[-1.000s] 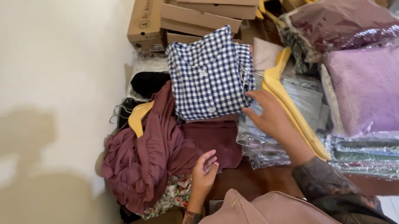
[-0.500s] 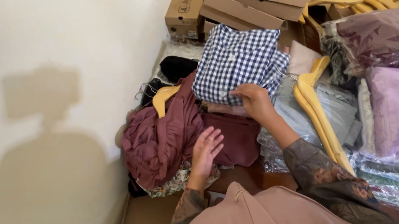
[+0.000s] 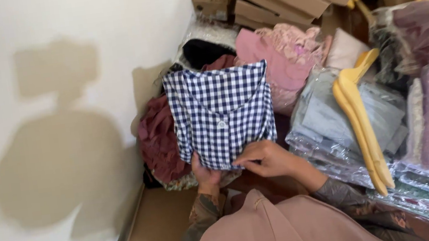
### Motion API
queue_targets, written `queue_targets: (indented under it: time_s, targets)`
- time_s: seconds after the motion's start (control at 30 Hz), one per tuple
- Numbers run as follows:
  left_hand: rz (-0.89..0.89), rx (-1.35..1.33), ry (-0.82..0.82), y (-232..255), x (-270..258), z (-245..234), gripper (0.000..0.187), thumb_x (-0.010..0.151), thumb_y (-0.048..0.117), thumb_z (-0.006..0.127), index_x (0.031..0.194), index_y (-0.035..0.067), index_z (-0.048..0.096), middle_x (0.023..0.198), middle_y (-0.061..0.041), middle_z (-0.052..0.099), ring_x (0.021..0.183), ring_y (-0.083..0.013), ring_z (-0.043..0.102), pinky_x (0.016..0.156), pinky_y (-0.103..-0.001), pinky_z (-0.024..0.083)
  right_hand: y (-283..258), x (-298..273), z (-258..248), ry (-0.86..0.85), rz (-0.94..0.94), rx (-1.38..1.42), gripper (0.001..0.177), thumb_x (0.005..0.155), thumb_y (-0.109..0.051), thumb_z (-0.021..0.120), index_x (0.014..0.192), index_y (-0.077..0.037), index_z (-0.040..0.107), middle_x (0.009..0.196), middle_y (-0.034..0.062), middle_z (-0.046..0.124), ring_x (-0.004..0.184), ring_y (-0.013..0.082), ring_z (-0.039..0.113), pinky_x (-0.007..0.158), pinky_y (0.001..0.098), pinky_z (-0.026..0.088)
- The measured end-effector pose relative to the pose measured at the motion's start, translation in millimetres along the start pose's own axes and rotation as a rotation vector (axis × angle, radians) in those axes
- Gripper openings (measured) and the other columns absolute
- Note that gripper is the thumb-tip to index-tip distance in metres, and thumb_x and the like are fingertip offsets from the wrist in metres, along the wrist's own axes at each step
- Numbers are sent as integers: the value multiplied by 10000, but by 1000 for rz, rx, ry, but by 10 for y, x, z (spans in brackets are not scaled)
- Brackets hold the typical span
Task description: Hanging various garments such as shirts and blouses onto wooden hangers.
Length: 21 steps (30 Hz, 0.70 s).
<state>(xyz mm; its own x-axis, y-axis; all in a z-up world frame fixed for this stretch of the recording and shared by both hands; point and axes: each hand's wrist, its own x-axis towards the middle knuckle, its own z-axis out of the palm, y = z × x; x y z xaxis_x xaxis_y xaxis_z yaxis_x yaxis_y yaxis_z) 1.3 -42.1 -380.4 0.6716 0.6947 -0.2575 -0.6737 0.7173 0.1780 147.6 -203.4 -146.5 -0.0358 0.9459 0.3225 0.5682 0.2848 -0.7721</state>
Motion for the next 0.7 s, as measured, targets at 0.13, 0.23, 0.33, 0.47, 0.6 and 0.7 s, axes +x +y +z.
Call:
queue_targets:
  time_s: [0.13,0.23,0.33,0.47,0.6,0.7]
  targets:
    - [121,215,221,169,-199,-18,721,943,349,639,1544,34,395,1566,-123,470,1360,-304,515,1099,-479,445,351,14,290,57,137,-168,189,836,-53,748,1004,-111,813,941,114,773,852,289,736,748,380,582]
    - [251,558,361,83,-445,-107,732,912,250,699,1536,36,383,1527,-99,478,1365,-301,497,1076,-462,449,658,-31,428,-44,239,-442,262,770,-51,754,1015,-118,818,889,143,753,859,340,697,742,451,541]
    - [461,892,509,-20,-733,36,782,876,133,714,1543,52,314,1390,-116,470,1268,-339,508,1016,-480,473,777,-15,530,93,243,-259,189,835,-67,734,1012,-101,791,959,114,765,882,288,721,805,405,576]
    - [922,1380,373,97,-842,475,662,933,59,695,1497,17,351,1370,-168,423,1257,-333,498,1018,-452,456,537,295,480,360,307,-346,226,863,-130,766,1064,-32,733,939,100,734,816,252,724,724,411,539]
    - [762,1456,-51,170,-600,881,385,1041,109,633,1407,42,533,1367,-129,569,1211,-232,630,956,-361,574,694,488,594,450,280,-139,330,859,-121,786,1132,29,678,936,132,690,711,210,676,627,315,535]
    - [643,1432,-140,83,-425,1042,357,1049,145,626,1381,21,589,1310,-133,650,1185,-219,665,964,-348,574,990,483,779,452,391,-23,279,869,-113,781,1109,7,705,895,115,693,669,181,631,603,310,509]
